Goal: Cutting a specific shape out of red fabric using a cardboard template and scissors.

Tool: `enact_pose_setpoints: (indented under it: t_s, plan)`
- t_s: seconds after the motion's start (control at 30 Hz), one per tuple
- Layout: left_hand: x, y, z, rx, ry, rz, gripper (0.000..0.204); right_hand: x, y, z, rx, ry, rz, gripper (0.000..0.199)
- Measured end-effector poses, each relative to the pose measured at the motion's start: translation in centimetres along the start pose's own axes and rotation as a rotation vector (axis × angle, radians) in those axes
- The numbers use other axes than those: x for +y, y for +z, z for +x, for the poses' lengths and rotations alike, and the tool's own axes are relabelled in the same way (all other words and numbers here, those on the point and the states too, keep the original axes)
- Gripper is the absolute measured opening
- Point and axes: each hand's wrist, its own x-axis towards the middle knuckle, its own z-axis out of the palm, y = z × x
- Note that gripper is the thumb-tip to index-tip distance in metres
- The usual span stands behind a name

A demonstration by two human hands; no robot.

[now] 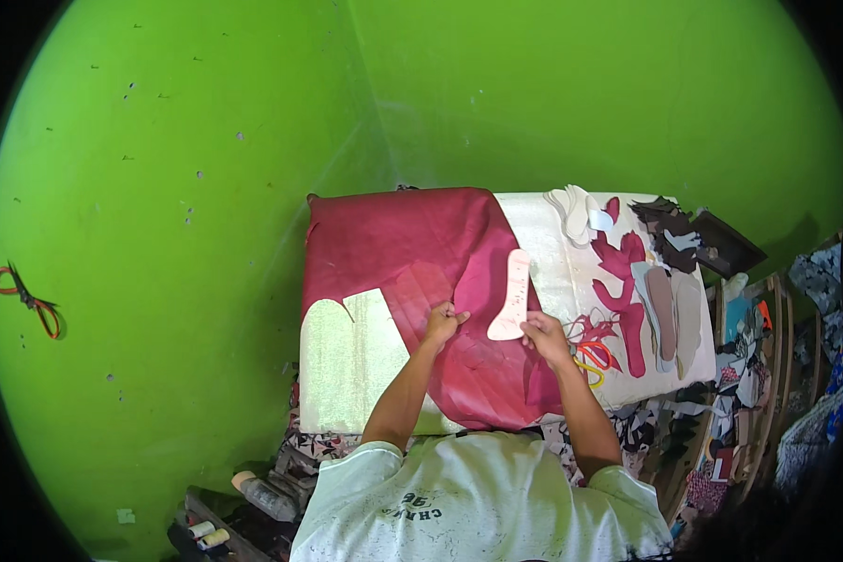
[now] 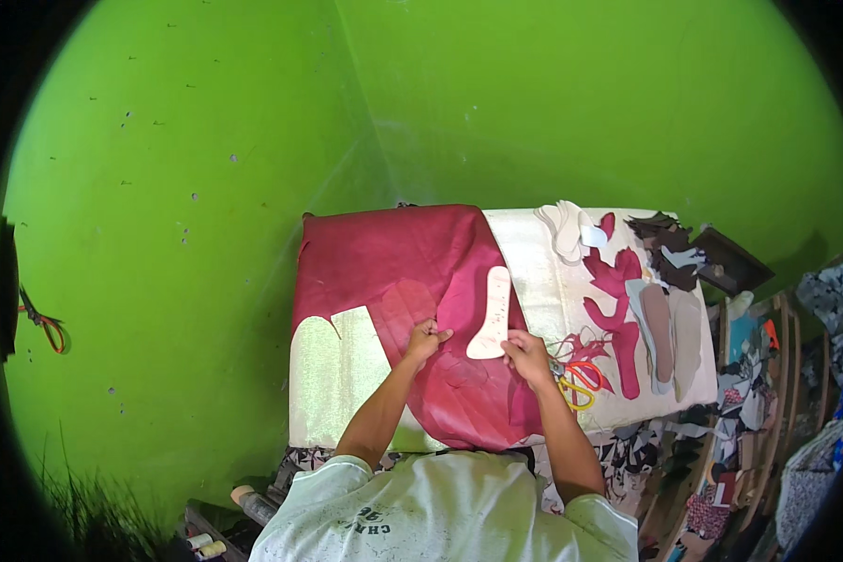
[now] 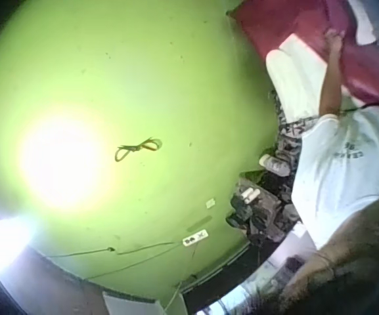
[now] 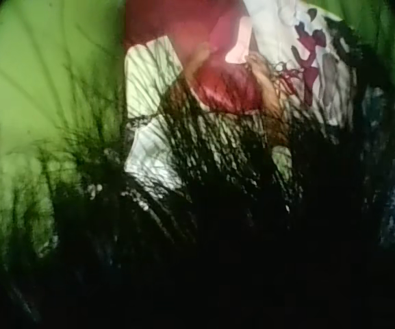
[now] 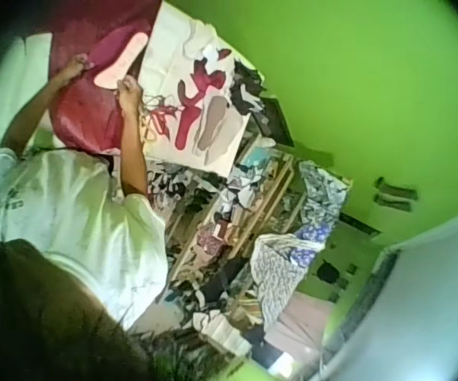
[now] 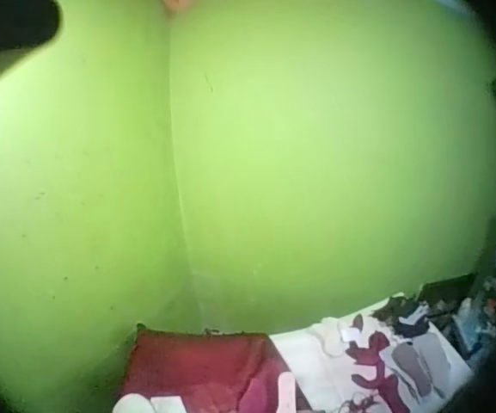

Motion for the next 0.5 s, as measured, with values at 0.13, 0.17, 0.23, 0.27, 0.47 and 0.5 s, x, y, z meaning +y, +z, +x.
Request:
enact_pose_setpoints:
  t_s: [0.13, 0.17, 0.23, 0.27, 0.47, 0.5]
  plan:
    - [0.1, -0.1, -0.2, -0.006, 0.003, -0.090, 0.030, 2.5, 2.0, 5.4, -0.022, 0.103, -0.061, 0.014]
    - [0.7, 0.1, -0.4, -0.036, -0.060, -0.115, 0.030, 3.2, 2.0, 6.1, -0.011, 0.130, -0.074, 0.013]
    - [0.7, -0.2, -0.5, -0.044, -0.044, -0.143, 0.029, 3.8, 2.9, 6.8, -0.043, 0.161, -0.082, 0.012]
    - [0.6, -0.4, -0.5, -0.070, -0.027, -0.168, 0.029, 4.1, 3.3, 7.0, -0.057, 0.192, -0.087, 0.012]
    - [-0.3, -1.3, 0.0, -0.085, -0.011, -0.144, 0.022, 5.0, 4.7, 7.3, -0.047, 0.238, -0.096, 0.012]
    - [0.4, -1.1, -0.3, -0.091, -0.024, -0.144, 0.022, 4.8, 4.6, 7.4, -0.041, 0.242, -0.083, 0.012]
